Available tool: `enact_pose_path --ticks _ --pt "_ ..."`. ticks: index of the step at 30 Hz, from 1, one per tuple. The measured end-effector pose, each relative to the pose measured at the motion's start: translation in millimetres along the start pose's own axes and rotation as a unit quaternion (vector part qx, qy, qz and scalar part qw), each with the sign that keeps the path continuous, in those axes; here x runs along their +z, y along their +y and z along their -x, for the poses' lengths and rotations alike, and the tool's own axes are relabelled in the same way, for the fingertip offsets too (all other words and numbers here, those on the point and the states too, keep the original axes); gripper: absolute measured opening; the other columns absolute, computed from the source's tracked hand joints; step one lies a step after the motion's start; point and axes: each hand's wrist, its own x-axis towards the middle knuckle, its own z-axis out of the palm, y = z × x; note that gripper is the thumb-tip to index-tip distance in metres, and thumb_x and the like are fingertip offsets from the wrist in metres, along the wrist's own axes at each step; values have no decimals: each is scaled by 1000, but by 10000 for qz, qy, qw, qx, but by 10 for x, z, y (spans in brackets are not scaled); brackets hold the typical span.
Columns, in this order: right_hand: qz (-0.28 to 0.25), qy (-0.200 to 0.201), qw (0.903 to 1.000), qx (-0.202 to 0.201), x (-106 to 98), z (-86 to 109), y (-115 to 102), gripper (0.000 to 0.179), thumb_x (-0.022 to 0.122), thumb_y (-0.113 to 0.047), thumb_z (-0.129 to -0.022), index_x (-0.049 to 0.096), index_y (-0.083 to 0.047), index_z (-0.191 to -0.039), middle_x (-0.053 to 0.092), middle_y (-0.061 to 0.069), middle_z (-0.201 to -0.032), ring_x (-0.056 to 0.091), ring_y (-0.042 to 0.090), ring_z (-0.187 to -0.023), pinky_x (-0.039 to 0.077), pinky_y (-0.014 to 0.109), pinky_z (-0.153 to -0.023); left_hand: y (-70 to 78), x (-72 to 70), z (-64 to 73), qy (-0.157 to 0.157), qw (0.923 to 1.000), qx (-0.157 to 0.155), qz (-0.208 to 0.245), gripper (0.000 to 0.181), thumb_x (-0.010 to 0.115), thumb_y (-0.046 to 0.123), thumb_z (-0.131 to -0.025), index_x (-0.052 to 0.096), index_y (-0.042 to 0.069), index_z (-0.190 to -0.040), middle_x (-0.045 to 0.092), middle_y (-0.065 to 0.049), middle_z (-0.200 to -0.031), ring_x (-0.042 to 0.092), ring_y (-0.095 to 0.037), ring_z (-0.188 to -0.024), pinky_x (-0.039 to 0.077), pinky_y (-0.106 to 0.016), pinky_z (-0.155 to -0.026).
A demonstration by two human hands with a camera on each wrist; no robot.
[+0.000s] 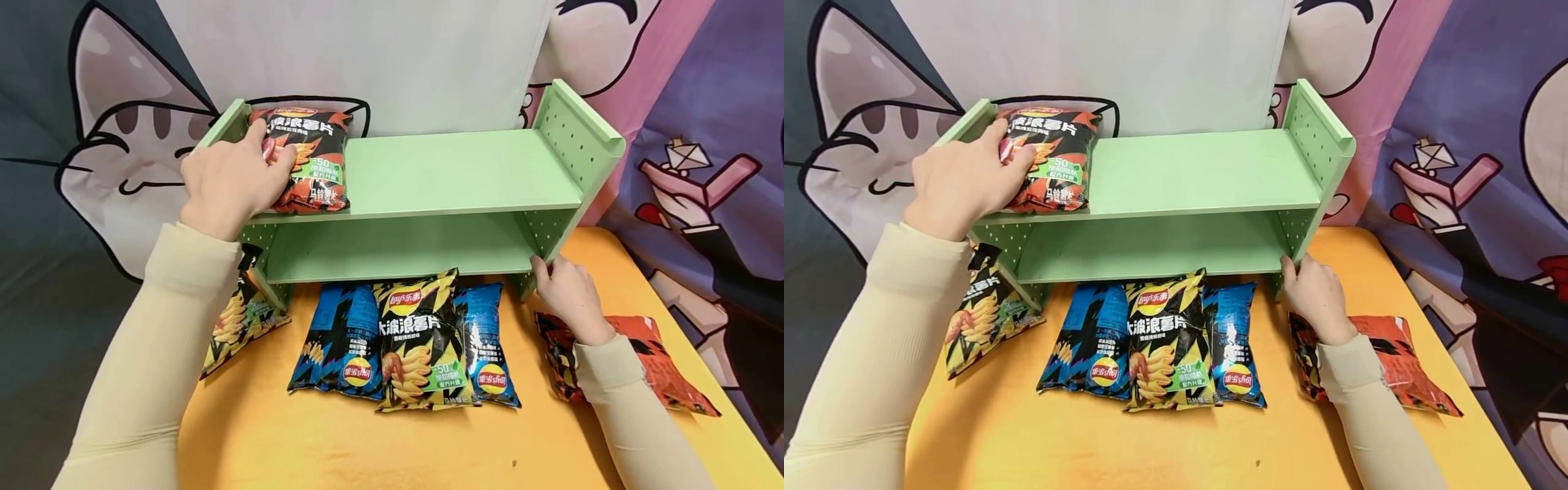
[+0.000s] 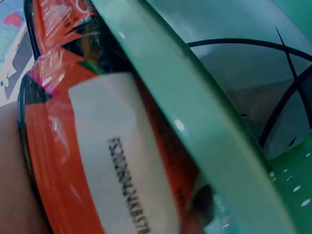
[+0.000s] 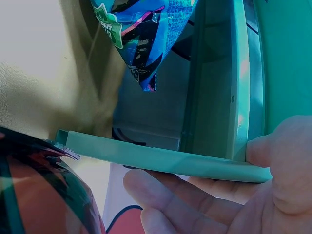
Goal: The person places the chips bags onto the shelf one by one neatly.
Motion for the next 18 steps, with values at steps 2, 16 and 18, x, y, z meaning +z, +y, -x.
enact_pose_path --ticks 2,16,18 --pt "1 2 10000 -15 6 1 3 52 34 -50 -111 45 -10 -78 38 4 -57 37 24 -45 29 36 -46 2 1 2 -157 9999 -17 -54 82 5 72 -98 2 29 -168 48 -38 -147 58 -53 -105 39 -59 -64" --pt "-14 -9 10000 -25 11 -7 4 52 33 -49 -111 47 -9 -81 40 5 -59 38 24 -47 29 36 -46 9 21 54 238 9997 -12 92 91 9 74 -99 20 14 -166 52 -42 -139 57 -56 -111 44 -71 -79" --pt "-16 -11 10000 -18 6 -7 3 51 33 -49 -111 48 -9 -82 40 5 -59 38 24 -47 29 36 -46 5 55 76 643 9974 90 304 87 16 71 -101 33 8 -158 57 -41 -130 58 -56 -110 44 -72 -81"
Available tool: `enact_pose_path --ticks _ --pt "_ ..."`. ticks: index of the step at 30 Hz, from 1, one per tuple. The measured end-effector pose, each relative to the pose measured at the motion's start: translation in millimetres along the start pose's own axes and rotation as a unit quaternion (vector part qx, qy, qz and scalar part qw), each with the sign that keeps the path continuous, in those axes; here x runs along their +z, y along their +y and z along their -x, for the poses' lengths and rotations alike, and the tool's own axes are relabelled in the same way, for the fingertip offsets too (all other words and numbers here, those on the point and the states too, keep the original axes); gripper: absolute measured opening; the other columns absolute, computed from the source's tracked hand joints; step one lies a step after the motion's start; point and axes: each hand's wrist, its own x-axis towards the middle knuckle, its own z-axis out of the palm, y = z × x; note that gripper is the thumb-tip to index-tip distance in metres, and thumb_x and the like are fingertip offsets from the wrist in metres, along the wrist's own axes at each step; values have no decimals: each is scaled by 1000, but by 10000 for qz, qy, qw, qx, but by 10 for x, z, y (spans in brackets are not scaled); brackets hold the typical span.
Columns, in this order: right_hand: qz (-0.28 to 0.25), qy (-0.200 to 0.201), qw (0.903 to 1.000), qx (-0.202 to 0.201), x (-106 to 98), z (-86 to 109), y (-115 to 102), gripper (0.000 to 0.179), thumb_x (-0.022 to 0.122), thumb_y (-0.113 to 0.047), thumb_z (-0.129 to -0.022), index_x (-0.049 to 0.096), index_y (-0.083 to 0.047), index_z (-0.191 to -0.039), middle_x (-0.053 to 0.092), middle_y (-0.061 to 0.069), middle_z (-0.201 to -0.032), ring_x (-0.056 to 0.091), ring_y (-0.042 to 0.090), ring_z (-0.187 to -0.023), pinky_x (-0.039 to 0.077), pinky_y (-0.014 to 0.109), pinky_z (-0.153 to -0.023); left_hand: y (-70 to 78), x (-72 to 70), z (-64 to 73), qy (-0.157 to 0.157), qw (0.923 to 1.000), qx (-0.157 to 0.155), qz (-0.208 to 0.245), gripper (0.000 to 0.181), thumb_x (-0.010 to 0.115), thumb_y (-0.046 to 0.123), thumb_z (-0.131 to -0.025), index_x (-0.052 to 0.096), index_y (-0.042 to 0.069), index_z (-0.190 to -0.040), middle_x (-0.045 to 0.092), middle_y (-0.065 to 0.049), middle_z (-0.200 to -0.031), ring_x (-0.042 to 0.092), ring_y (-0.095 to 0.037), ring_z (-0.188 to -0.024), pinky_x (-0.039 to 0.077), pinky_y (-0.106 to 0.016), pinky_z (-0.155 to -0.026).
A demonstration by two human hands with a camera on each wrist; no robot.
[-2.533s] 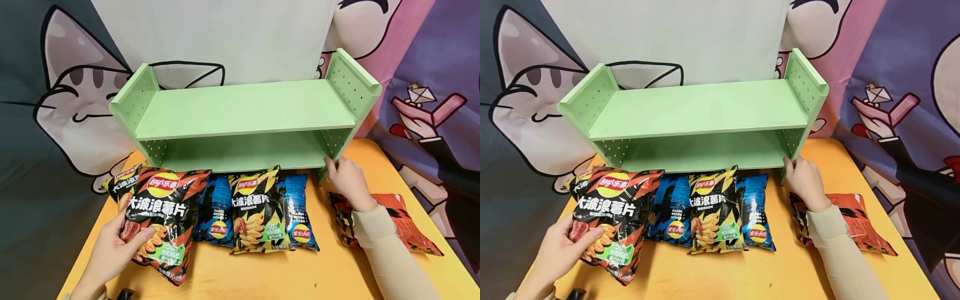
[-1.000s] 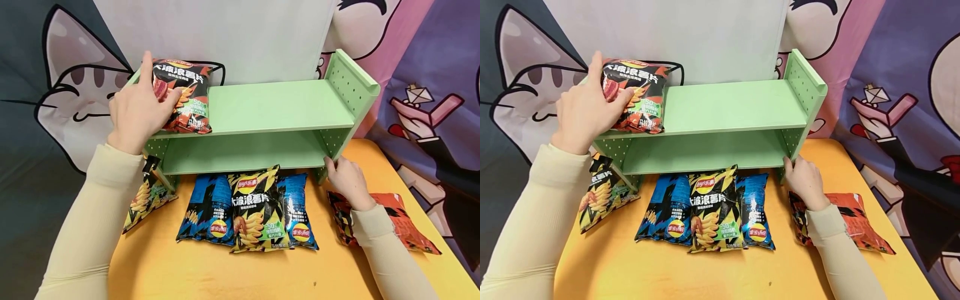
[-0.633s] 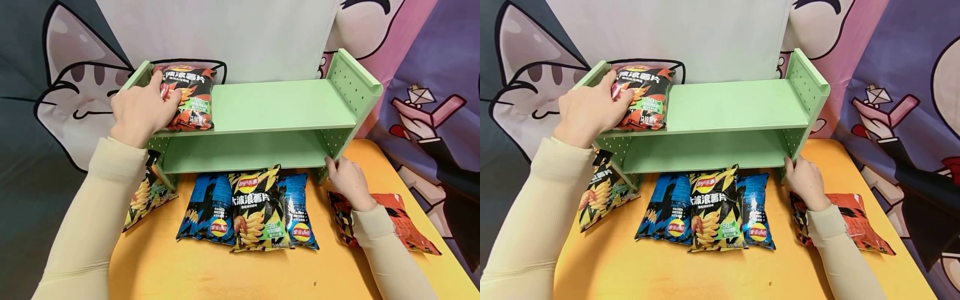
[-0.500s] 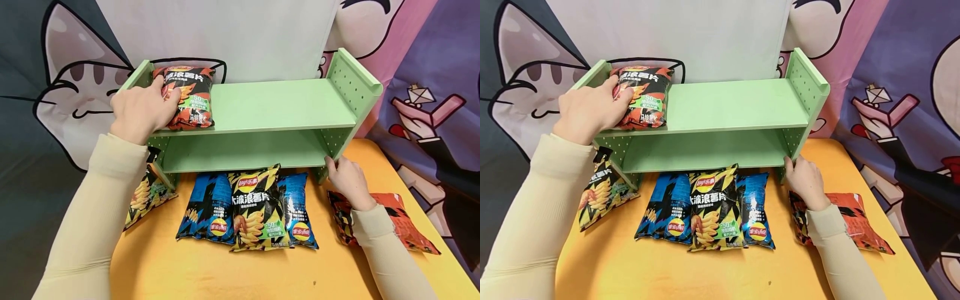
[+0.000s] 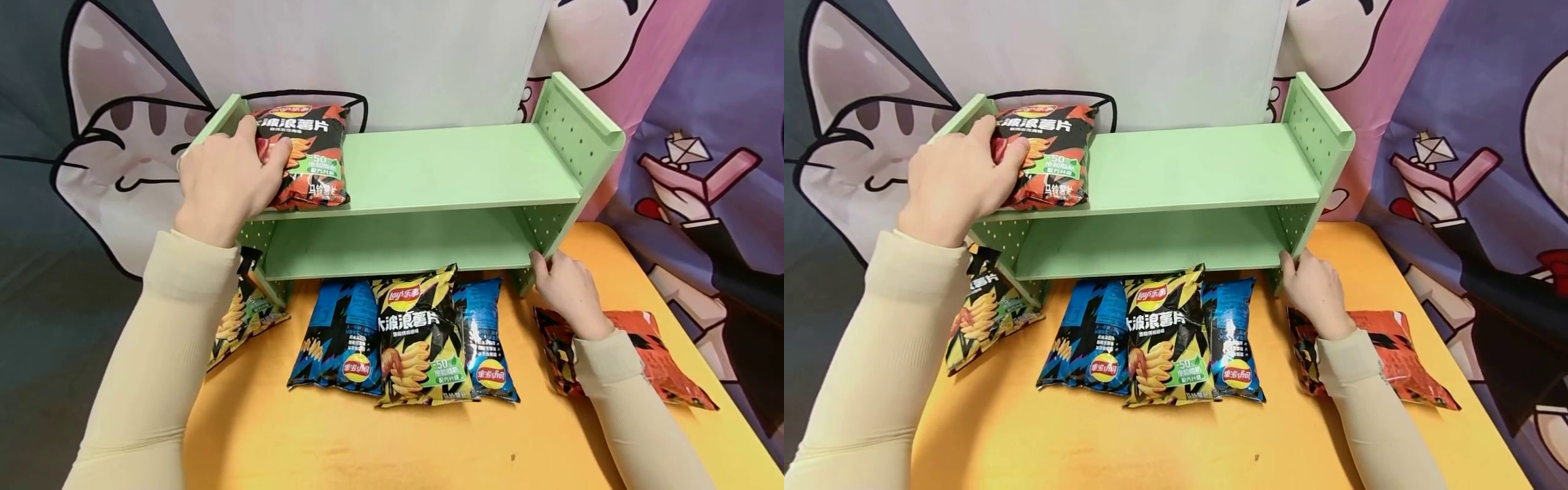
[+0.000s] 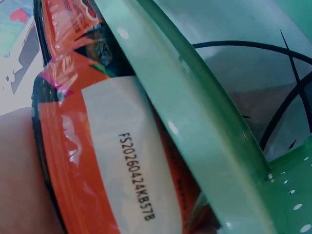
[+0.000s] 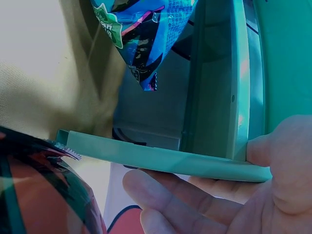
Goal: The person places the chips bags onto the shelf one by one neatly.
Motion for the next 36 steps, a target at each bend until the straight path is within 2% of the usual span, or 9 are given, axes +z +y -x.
enact_pose_path --ticks 2,5,7,11,19,23,25,28,36 --pt "9 -6 10000 7 -5 -5 -5 51 33 -49 -111 48 -9 -82 40 6 -60 39 25 -48 29 36 -47 -7 33 43 475 9985 138 247 81 24 67 -102 43 4 -149 60 -39 -122 58 -56 -107 45 -73 -82" --pt "4 -50 10000 27 -5 -8 -7 51 33 -49 -111 48 -9 -83 41 6 -60 40 25 -48 29 36 -47 -20 101 138 1199 9901 375 633 72 36 59 -104 47 4 -148 61 -37 -122 57 -56 -107 44 -72 -89" --pt "-7 -82 10000 36 -3 -6 -5 51 33 -49 -111 48 -9 -83 42 6 -60 41 24 -48 29 35 -47 -35 154 210 1778 9782 602 890 67 43 54 -103 51 3 -146 60 -35 -122 57 -56 -105 43 -70 -92" --pt "-2 -87 9999 57 -11 0 -10 51 33 -49 -111 49 -9 -83 45 7 -61 43 25 -49 30 36 -47 -71 260 344 2795 9454 1025 1326 56 52 45 -101 60 1 -136 60 -30 -118 55 -49 -100 44 -65 -89" --pt "-26 -101 9999 91 -5 5 2 51 33 -50 -110 51 -8 -88 48 8 -63 45 25 -50 30 36 -47 -155 443 668 3662 9016 1373 1850 48 57 36 -96 68 1 -126 62 -27 -111 51 -46 -97 41 -58 -83" --pt "-33 -73 10000 23 -2 8 -1 49 34 -48 -111 51 -8 -88 48 8 -63 45 24 -51 30 35 -47 -171 619 878 4047 8761 1549 2115 47 56 37 -94 71 -2 -116 62 -25 -97 50 -45 -86 39 -56 -75" --pt "-35 -61 10000 3 -2 10 -4 49 35 -47 -111 51 -7 -87 49 8 -63 46 24 -51 30 35 -47 -168 726 976 4121 8684 1658 2205 47 55 37 -93 72 -3 -111 62 -24 -91 50 -44 -81 39 -55 -71" --pt "-36 -69 10000 -1 -3 12 -11 49 35 -47 -111 51 -7 -87 51 9 -64 47 24 -51 31 35 -48 -155 900 1116 3934 8728 1839 2228 46 54 36 -94 71 -4 -107 62 -20 -85 53 -40 -76 41 -51 -66" --pt "-7 -58 10000 49 -9 6 -10 50 34 -48 -111 51 -8 -86 52 9 -66 48 25 -53 31 35 -48 20 1385 1428 2643 9125 2041 2362 36 61 31 -93 71 -2 -103 66 -12 -82 59 -27 -70 48 -42 -60"
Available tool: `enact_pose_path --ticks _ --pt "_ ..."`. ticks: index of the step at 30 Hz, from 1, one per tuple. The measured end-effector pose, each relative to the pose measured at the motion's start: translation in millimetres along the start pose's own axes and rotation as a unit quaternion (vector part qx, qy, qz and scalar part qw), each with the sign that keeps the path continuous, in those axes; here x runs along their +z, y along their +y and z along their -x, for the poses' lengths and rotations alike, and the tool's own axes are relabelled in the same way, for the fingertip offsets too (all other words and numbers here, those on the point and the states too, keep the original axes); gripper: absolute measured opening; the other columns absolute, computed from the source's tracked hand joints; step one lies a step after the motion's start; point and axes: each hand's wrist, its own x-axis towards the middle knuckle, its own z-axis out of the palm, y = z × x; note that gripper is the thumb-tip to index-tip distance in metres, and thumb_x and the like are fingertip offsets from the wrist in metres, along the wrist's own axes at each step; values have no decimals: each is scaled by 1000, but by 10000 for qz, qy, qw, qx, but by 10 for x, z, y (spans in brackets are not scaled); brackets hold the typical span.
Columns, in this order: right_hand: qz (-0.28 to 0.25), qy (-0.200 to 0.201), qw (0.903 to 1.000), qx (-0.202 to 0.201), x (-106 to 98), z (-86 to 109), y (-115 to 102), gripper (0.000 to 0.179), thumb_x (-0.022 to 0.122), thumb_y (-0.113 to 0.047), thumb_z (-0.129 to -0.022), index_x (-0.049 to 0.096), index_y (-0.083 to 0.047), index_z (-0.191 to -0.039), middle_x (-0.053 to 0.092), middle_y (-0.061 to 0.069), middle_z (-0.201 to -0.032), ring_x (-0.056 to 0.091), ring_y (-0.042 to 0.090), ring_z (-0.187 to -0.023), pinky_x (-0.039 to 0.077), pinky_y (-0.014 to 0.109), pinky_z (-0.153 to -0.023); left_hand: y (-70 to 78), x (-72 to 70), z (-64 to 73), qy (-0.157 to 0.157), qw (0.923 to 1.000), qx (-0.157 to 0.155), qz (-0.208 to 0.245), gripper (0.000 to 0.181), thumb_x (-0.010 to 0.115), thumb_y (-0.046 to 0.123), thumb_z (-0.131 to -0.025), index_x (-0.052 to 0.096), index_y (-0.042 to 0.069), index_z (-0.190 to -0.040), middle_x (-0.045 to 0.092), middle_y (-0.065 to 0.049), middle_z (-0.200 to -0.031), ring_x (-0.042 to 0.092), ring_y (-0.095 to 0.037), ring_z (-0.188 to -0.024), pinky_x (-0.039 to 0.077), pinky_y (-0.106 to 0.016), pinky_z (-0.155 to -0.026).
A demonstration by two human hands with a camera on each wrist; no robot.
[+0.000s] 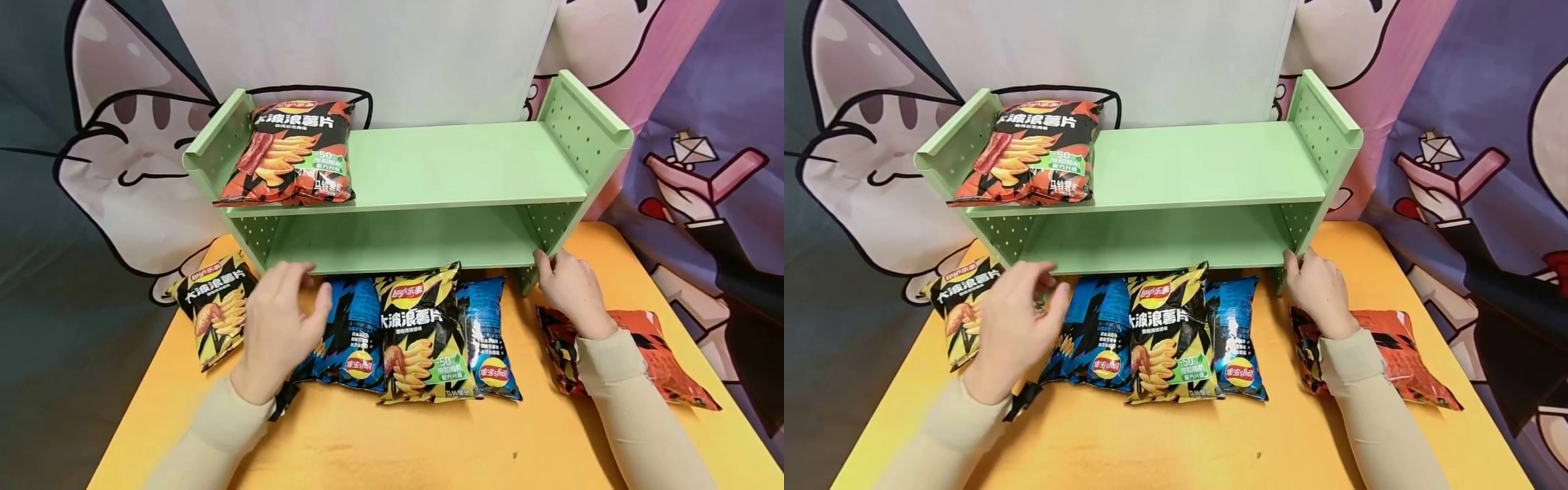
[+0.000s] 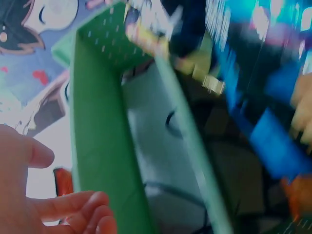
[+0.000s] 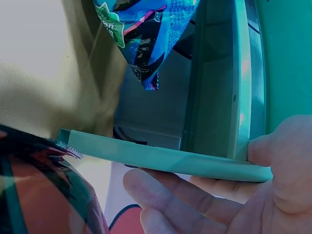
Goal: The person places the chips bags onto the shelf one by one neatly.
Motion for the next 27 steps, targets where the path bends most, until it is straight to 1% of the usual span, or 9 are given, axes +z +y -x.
enact_pose_path --ticks 3,6,12,14,16,18,21,23,27 --pt "6 2 10000 2 -1 -1 -1 50 34 -47 -111 51 -8 -86 54 10 -66 49 26 -54 31 35 -48 66 130 160 -428 9990 -132 2 33 64 31 -93 71 0 -103 65 -9 -82 57 -23 -69 48 -39 -59" --pt "-12 -6 10000 14 0 -1 1 50 34 -47 -111 52 -8 -87 56 11 -67 49 25 -53 31 35 -48 130 256 287 -836 9962 -224 -1 33 68 31 -93 72 1 -104 64 -7 -81 55 -22 -69 47 -37 -59" --pt "-5 -37 10000 35 4 -7 8 51 34 -48 -111 52 -7 -86 56 11 -67 49 25 -53 32 35 -47 260 443 446 -1627 9857 -441 76 39 68 39 -96 74 2 -106 63 -4 -82 54 -18 -71 47 -33 -61" --pt "-10 -39 10000 37 4 -9 9 51 34 -48 -111 52 -7 -87 57 11 -68 49 25 -53 32 35 -47 302 499 471 -1846 9814 -513 116 40 67 42 -96 74 4 -107 63 -3 -81 53 -15 -69 46 -30 -60" --pt "-4 -26 10000 26 4 -10 9 51 34 -48 -111 53 -7 -87 58 11 -68 50 25 -53 32 35 -48 340 551 489 -2085 9762 -585 126 41 67 45 -97 74 5 -105 61 -2 -79 49 -12 -64 43 -27 -56" --pt "2 -17 10000 17 6 -11 8 51 34 -48 -111 53 -7 -87 57 11 -68 50 25 -53 32 35 -48 377 597 498 -2314 9708 -631 50 43 65 49 -98 73 6 -98 57 -1 -76 45 -11 -58 38 -25 -50" --pt "20 -12 10000 13 10 -13 7 51 34 -48 -111 52 -7 -85 55 10 -67 49 25 -53 31 35 -48 429 655 502 -2611 9626 -678 -269 53 60 60 -97 70 9 -88 49 1 -73 38 -11 -53 30 -25 -43" --pt "39 -5 10000 19 11 -14 6 51 34 -48 -111 51 -8 -84 54 10 -65 50 26 -53 31 35 -49 464 694 503 -2732 9578 -714 -543 62 54 71 -96 65 12 -77 46 0 -71 36 -13 -51 28 -27 -39" --pt "68 -4 10000 55 5 -15 8 52 34 -48 -111 52 -8 -84 52 9 -64 52 29 -56 34 36 -51 534 775 505 -2829 9520 -758 -885 74 40 88 -89 54 19 -67 42 0 -70 35 -15 -50 26 -28 -35"
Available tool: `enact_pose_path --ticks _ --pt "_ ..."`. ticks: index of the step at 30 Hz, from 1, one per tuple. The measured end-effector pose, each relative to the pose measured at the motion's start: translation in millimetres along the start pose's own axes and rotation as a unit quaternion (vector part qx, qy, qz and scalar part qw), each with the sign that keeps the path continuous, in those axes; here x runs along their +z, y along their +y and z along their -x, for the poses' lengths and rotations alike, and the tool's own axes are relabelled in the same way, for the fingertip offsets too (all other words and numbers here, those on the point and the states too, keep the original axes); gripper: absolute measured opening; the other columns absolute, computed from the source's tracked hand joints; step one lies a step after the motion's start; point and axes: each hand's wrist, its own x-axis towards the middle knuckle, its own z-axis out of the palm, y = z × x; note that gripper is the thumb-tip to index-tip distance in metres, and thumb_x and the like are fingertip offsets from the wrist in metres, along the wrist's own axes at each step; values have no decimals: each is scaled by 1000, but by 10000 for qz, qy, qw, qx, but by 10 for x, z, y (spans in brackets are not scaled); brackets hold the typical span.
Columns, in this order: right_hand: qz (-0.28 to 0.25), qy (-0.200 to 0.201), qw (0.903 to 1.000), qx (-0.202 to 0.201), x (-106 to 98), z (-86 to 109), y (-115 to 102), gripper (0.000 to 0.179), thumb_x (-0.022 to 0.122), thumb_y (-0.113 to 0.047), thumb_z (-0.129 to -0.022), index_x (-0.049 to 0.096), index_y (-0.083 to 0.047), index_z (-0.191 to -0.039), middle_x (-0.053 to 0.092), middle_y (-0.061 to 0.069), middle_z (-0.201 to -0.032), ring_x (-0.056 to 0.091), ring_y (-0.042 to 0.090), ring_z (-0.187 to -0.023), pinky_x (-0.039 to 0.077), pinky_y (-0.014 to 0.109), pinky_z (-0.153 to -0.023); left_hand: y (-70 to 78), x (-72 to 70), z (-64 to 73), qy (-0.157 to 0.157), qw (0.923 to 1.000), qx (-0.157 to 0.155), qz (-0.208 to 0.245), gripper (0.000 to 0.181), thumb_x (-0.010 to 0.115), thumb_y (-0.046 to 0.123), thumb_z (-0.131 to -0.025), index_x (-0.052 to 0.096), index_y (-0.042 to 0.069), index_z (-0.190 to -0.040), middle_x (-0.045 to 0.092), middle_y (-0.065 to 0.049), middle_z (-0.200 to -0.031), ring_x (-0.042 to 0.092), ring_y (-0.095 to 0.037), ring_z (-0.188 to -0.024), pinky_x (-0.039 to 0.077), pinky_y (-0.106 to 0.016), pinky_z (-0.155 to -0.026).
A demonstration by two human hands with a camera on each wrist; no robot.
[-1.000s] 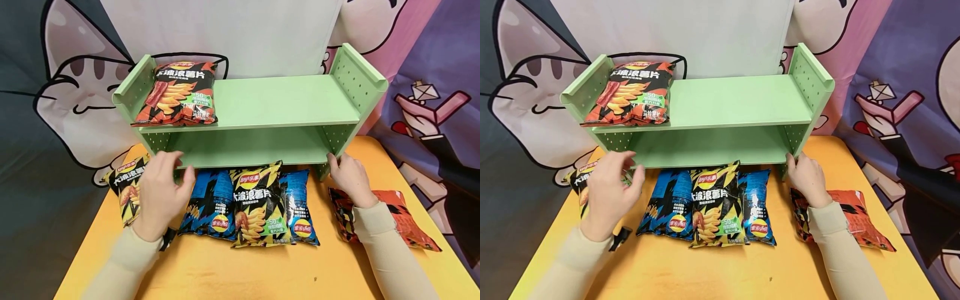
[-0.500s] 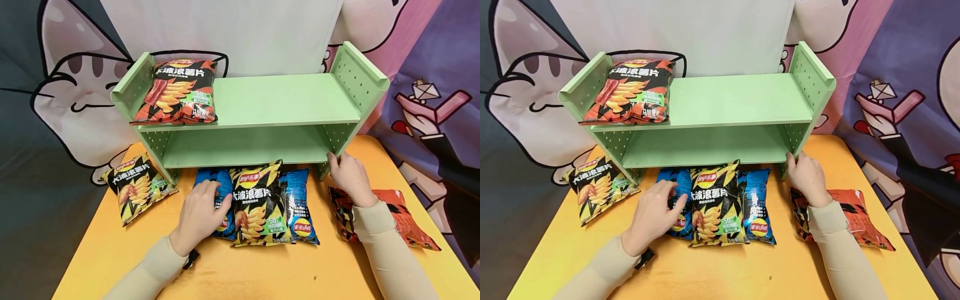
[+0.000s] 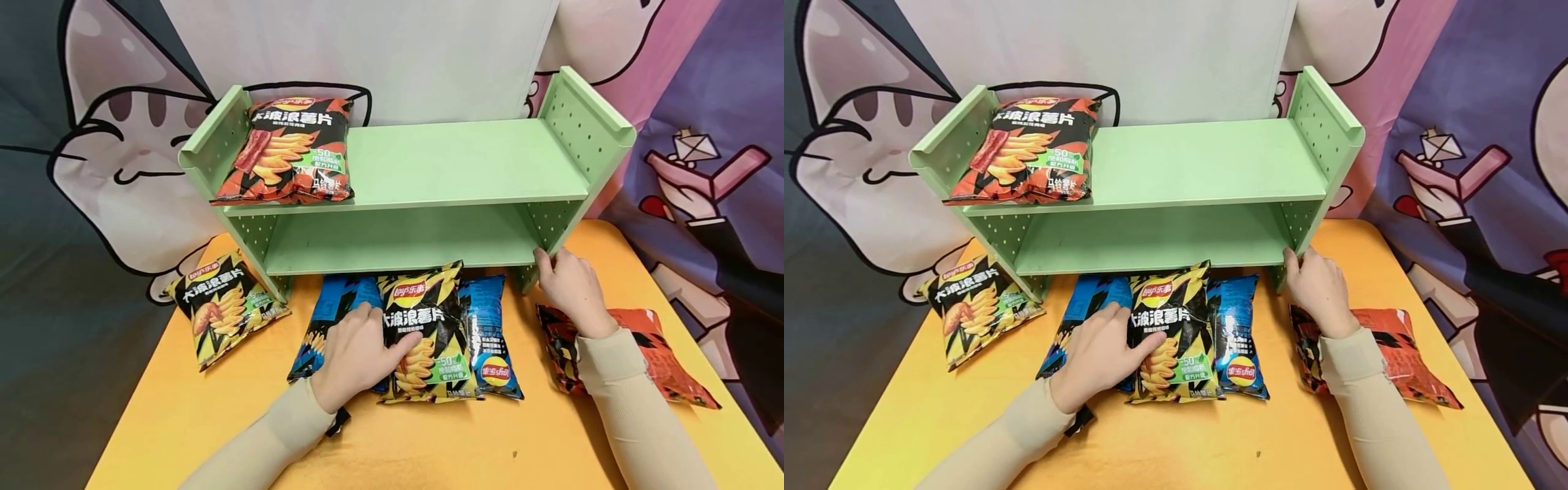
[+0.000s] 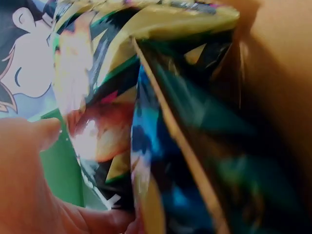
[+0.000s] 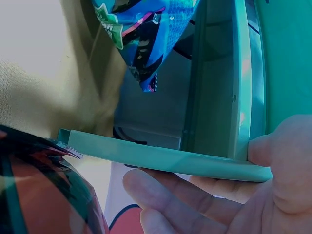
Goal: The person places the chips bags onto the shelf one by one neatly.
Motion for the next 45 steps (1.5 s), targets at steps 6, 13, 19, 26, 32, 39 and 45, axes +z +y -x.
enact_pose_path --ticks 6,13,19,26,32,39,45 --pt "-15 -27 10000 6 -4 -4 10 52 33 -48 -111 55 -6 -90 56 11 -67 54 30 -58 35 37 -52 125 133 -2 168 9997 120 -121 80 39 97 -80 53 19 -77 42 1 -75 37 -16 -60 28 -26 -43" --pt "-78 -38 10000 0 -2 9 5 52 34 -49 -111 52 -7 -87 53 9 -64 48 25 -52 32 36 -48 232 231 29 -159 9996 60 233 90 38 96 -81 59 11 -103 42 3 -65 39 -16 -61 29 -28 -58" --pt "-75 -43 10000 -27 13 8 -3 51 34 -49 -111 49 -8 -84 44 6 -60 43 25 -48 29 36 -47 262 266 74 -246 9973 -20 689 84 42 92 -85 53 12 -108 42 4 -65 38 -14 -60 28 -29 -61" --pt "-81 -72 9999 -13 7 6 -6 52 33 -49 -111 49 -7 -84 45 7 -61 44 25 -50 30 36 -48 238 297 96 140 9962 240 824 71 51 78 -93 58 10 -109 43 7 -67 40 -13 -65 28 -27 -63" --pt "-120 -141 9998 19 -1 19 5 54 32 -51 -111 47 -7 -83 44 8 -60 41 25 -48 30 37 -47 267 336 108 257 9926 498 1074 51 57 61 -100 60 11 -107 45 7 -66 42 -13 -66 32 -28 -65" --pt "-44 -103 9999 36 6 21 7 54 31 -53 -110 45 -8 -82 42 8 -60 40 26 -47 30 37 -47 351 330 128 -1056 9737 3 2017 77 45 73 -99 54 1 -127 47 4 -68 45 -11 -51 35 -25 -46" --pt "-86 -99 9999 -39 0 26 6 52 32 -51 -111 44 -9 -82 40 6 -58 38 26 -46 29 36 -47 388 336 82 -1880 9436 -643 2649 114 50 86 -87 38 -7 -151 44 4 -64 49 -16 -50 56 -41 -64"
